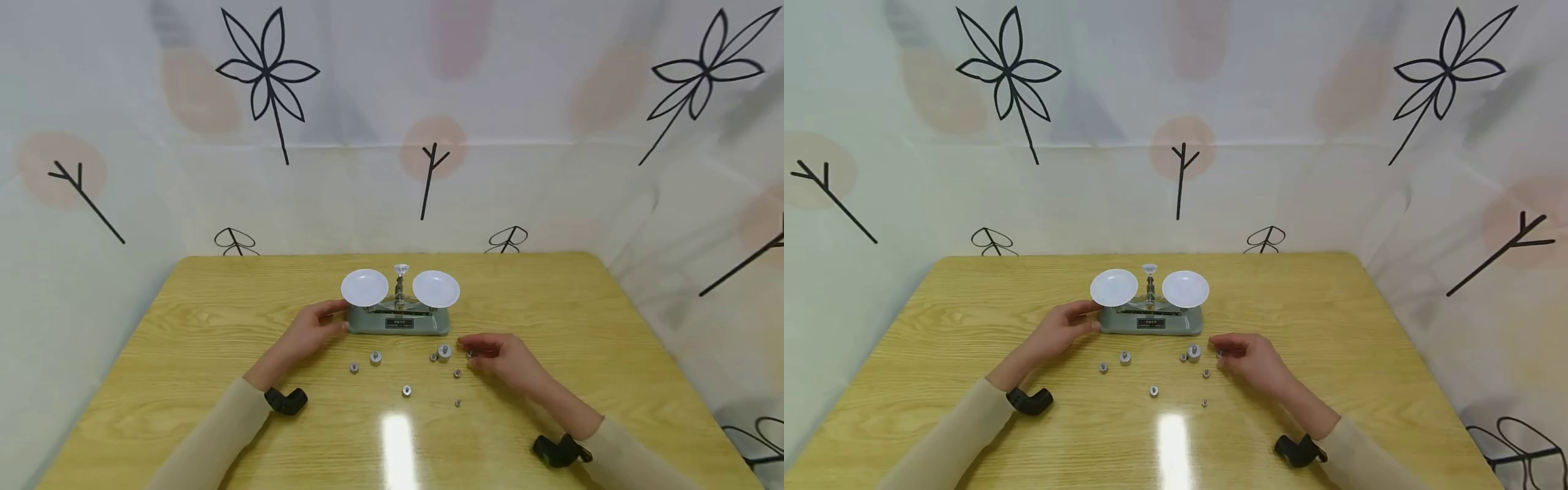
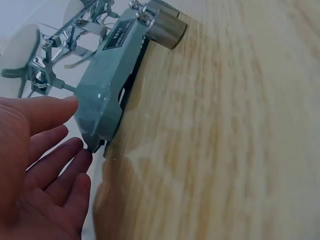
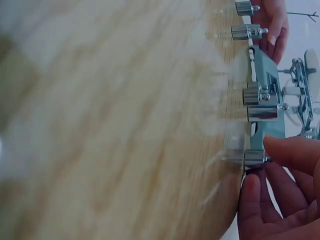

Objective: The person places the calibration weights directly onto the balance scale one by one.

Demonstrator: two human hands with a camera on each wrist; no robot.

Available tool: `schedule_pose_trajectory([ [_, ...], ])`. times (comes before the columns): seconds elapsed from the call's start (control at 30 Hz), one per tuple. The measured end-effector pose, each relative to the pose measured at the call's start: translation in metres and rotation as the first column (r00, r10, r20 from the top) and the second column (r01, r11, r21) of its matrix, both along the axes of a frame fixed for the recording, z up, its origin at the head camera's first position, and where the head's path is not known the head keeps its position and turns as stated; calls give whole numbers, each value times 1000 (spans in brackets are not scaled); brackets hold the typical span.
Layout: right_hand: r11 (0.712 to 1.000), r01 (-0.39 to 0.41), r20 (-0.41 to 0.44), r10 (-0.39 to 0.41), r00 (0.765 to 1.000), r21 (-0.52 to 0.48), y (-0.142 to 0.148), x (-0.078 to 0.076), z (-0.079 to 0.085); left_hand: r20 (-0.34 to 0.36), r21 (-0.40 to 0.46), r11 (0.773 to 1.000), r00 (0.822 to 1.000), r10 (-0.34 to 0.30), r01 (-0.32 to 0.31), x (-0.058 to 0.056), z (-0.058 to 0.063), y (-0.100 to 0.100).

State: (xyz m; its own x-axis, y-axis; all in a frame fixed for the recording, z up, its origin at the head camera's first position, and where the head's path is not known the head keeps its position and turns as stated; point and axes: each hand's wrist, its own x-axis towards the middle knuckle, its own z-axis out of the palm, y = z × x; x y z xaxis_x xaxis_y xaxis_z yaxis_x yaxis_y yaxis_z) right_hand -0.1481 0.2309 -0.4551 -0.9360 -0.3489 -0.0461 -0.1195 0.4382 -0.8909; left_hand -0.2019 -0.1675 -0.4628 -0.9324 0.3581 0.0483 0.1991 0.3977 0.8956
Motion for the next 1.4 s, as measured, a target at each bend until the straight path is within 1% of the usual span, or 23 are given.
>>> schedule_pose_trajectory([
  [0.1,1000,-5,10,5,1000,-4,2,-2,-2,-2,1,1000,1000,-5,5,-5,-3,0],
  [0.2,1000,-7,25,7,1000,-11,5,-5,-2,-7,10,1000,1000,-16,16,-10,-3,1],
  [0.27,1000,-5,42,6,999,-6,7,-8,-1,0,27,999,1000,-20,20,-13,-3,2],
  [0.47,1000,-28,54,27,998,13,10,-13,1,35,51,998,999,-40,38,-19,-2,2],
  [0.5,999,-30,54,29,998,15,10,-13,0,39,50,998,998,-42,40,-20,-2,3],
  [0.6,999,-37,52,36,998,19,10,-15,-1,16,41,997,998,-63,63,-21,-2,3],
  [0.63,999,-40,47,39,998,24,11,-15,-2,12,38,997,998,-67,67,-19,2,5],
  [0.73,998,-49,29,48,998,45,12,-16,-3,-16,22,996,996,-82,82,-19,1,6],
  [0.83,996,-48,6,48,999,72,13,-15,-5,-22,4,996,996,-85,85,-20,-1,7],
  [0.87,996,-49,-2,49,999,77,13,-15,-6,-29,-4,996,996,-86,86,-23,-7,5],
  [0.93,995,-50,-22,52,998,87,13,-14,-9,-32,-2,996,995,-92,92,-24,-9,4],
  [1.07,995,-50,-44,54,998,86,9,-14,-12,-41,-11,997,996,-82,82,-22,-13,0],
  [1.17,997,-31,-38,34,999,76,6,-15,-12,-40,-21,997,997,-73,72,-21,-16,-2],
  [1.27,998,-12,-28,14,1000,70,5,-15,-12,-36,-24,997,996,-76,75,-21,-16,-1],
  [1.4,998,-5,-30,7,1000,66,5,-13,-12,-17,-6,997,997,-75,75,-21,-13,0],
])
